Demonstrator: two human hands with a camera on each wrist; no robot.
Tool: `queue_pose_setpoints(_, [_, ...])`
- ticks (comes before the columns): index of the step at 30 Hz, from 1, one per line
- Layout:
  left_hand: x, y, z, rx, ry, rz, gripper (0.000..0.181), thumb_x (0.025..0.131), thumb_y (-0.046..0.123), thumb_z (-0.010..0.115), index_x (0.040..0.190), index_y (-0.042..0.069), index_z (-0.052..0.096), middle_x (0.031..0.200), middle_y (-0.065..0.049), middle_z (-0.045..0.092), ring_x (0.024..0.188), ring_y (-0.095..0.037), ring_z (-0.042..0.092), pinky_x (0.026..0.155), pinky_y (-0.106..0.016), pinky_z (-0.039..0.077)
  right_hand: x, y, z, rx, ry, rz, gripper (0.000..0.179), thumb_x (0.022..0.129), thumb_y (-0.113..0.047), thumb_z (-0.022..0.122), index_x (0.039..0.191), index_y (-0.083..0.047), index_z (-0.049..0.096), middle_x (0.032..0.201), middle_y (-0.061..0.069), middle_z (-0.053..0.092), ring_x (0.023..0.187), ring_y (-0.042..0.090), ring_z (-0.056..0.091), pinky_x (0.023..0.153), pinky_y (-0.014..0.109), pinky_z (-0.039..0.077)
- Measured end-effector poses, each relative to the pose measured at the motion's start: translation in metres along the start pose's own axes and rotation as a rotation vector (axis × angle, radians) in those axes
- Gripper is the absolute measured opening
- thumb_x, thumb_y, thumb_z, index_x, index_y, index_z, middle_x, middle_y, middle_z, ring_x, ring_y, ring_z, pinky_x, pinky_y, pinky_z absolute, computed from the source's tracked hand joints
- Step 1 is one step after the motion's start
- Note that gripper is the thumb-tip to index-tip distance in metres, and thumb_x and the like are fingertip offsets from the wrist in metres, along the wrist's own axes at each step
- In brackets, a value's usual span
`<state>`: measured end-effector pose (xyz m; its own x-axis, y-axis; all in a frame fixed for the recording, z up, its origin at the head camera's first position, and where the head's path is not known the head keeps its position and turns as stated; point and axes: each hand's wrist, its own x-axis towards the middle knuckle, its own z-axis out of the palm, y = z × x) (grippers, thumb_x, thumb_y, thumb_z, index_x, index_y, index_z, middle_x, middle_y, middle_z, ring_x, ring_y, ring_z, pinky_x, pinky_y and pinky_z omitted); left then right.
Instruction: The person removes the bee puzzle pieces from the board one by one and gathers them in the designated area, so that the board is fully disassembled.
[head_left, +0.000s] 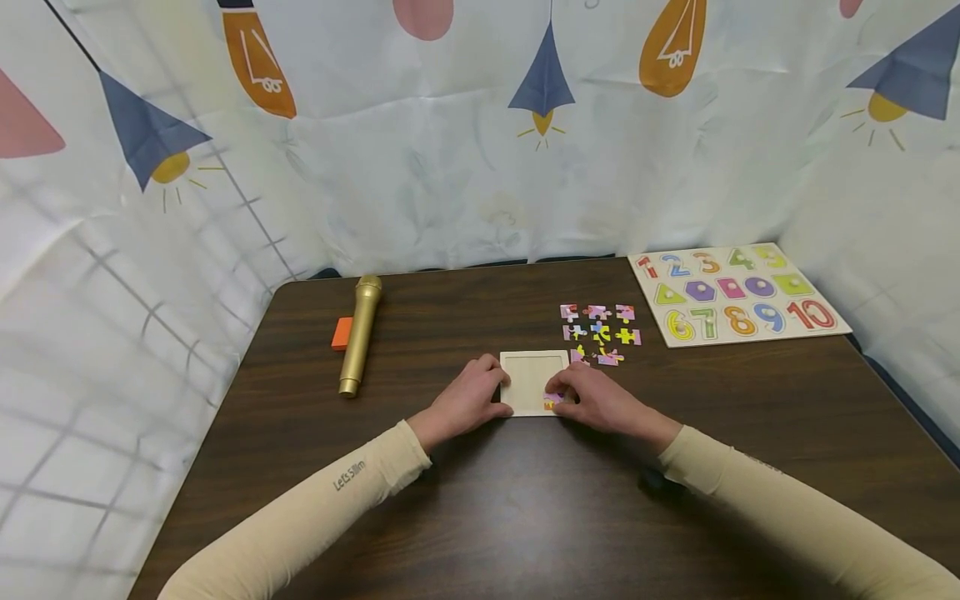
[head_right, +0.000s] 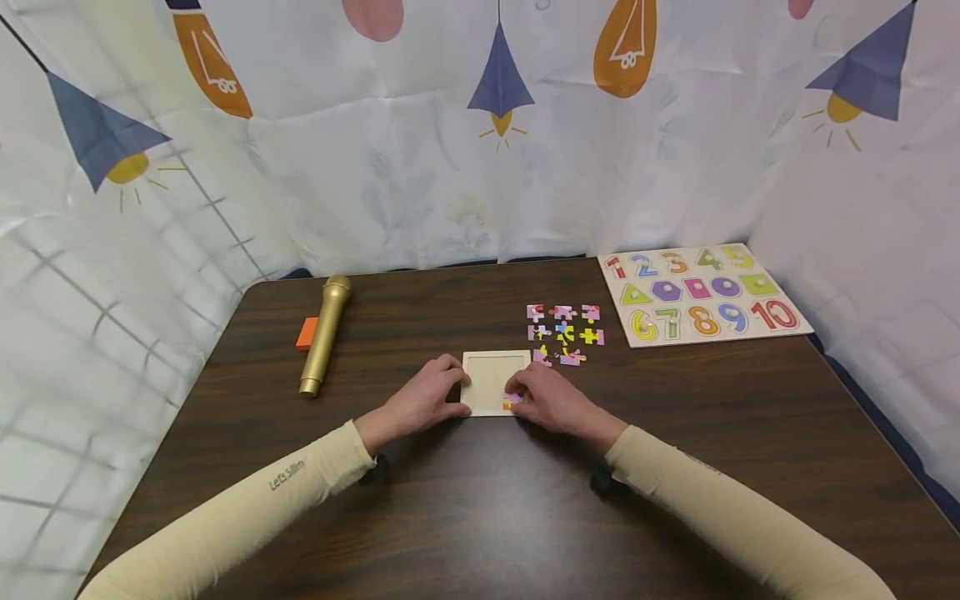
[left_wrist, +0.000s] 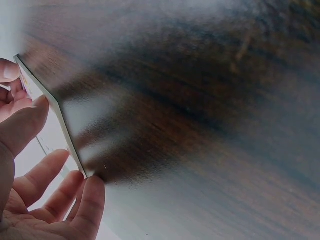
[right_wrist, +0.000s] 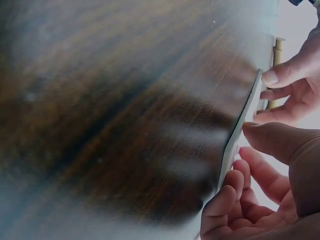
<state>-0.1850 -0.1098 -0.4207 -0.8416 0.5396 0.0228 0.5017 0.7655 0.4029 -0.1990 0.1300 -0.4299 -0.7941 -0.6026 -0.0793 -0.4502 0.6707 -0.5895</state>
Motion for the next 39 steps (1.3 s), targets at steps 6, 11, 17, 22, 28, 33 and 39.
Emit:
queue_pose_setpoints(6, [-0.0001, -0.0001, -0.0001, -0.003, -0.004, -0.006, 0.041, 0.081, 0.022, 0.081, 0.110, -0.003, 0.067, 0.111, -0.014, 0.053, 0.097, -0.030, 0.049, 0.088, -0.041, 0.044, -0.0004, -0.0014, 0.0008, 0.000, 0.005, 0.013, 0.023, 0.086, -0.016, 0.075, 0.107, -0.009, 0.067, 0.099, 0.002, 0.053, 0.085, 0.016, 0.050, 0.075, 0.031, 0.046])
queue_pose_setpoints(11, [0.0002, 0.0003, 0.0004, 0.001, -0.005, -0.007, 0.040, 0.081, 0.022, 0.081, 0.109, -0.003, 0.067, 0.110, -0.014, 0.054, 0.097, -0.030, 0.049, 0.087, -0.040, 0.045, -0.0001, -0.0015, 0.0015, 0.009, 0.012, 0.026, 0.023, 0.086, -0.016, 0.076, 0.106, -0.010, 0.066, 0.099, 0.003, 0.050, 0.081, 0.017, 0.048, 0.069, 0.029, 0.043])
queue_pose_setpoints(17, [0.0006, -0.0001, 0.0016, 0.007, -0.003, -0.005, 0.040, 0.081, 0.021, 0.082, 0.109, -0.003, 0.067, 0.109, -0.013, 0.054, 0.096, -0.029, 0.049, 0.086, -0.040, 0.044, 0.0004, 0.0003, 0.0041, -0.008, 0.031, 0.005, 0.025, 0.086, -0.017, 0.076, 0.107, -0.010, 0.064, 0.098, 0.002, 0.050, 0.081, 0.016, 0.047, 0.070, 0.029, 0.043])
queue_pose_setpoints(22, [0.0005, -0.0003, 0.0014, 0.012, 0.000, 0.001, 0.040, 0.081, 0.021, 0.082, 0.109, -0.003, 0.067, 0.110, -0.014, 0.054, 0.096, -0.029, 0.049, 0.087, -0.040, 0.044, 0.0001, 0.0007, 0.0055, -0.019, 0.049, -0.019, 0.030, 0.086, -0.018, 0.076, 0.113, -0.010, 0.067, 0.099, 0.003, 0.050, 0.081, 0.015, 0.046, 0.070, 0.029, 0.041])
queue_pose_setpoints(28, [0.0003, 0.0002, 0.0006, 0.018, -0.002, 0.001, 0.041, 0.081, 0.022, 0.081, 0.109, -0.003, 0.067, 0.111, -0.014, 0.054, 0.097, -0.030, 0.050, 0.087, -0.040, 0.045, -0.0006, -0.0009, 0.0065, -0.007, 0.071, -0.025, 0.027, 0.086, -0.018, 0.076, 0.111, -0.011, 0.069, 0.102, 0.002, 0.049, 0.085, 0.016, 0.047, 0.071, 0.029, 0.041])
queue_pose_setpoints(33, [-0.0002, 0.0012, -0.0003, 0.018, -0.005, -0.001, 0.041, 0.082, 0.022, 0.081, 0.110, -0.004, 0.067, 0.111, -0.015, 0.054, 0.097, -0.030, 0.050, 0.087, -0.040, 0.045, -0.0006, -0.0013, 0.0071, -0.012, 0.092, -0.032, 0.029, 0.084, -0.019, 0.078, 0.110, -0.013, 0.068, 0.102, 0.001, 0.049, 0.088, 0.016, 0.047, 0.073, 0.029, 0.042])
queue_pose_setpoints(39, [0.0004, 0.0006, 0.0001, 0.021, -0.010, -0.005, 0.041, 0.082, 0.023, 0.081, 0.110, -0.004, 0.067, 0.112, -0.014, 0.054, 0.097, -0.029, 0.050, 0.087, -0.040, 0.045, 0.0006, -0.0024, 0.0068, -0.021, 0.075, -0.038, 0.031, 0.083, -0.019, 0.078, 0.111, -0.011, 0.067, 0.102, 0.001, 0.054, 0.091, 0.016, 0.049, 0.079, 0.033, 0.044])
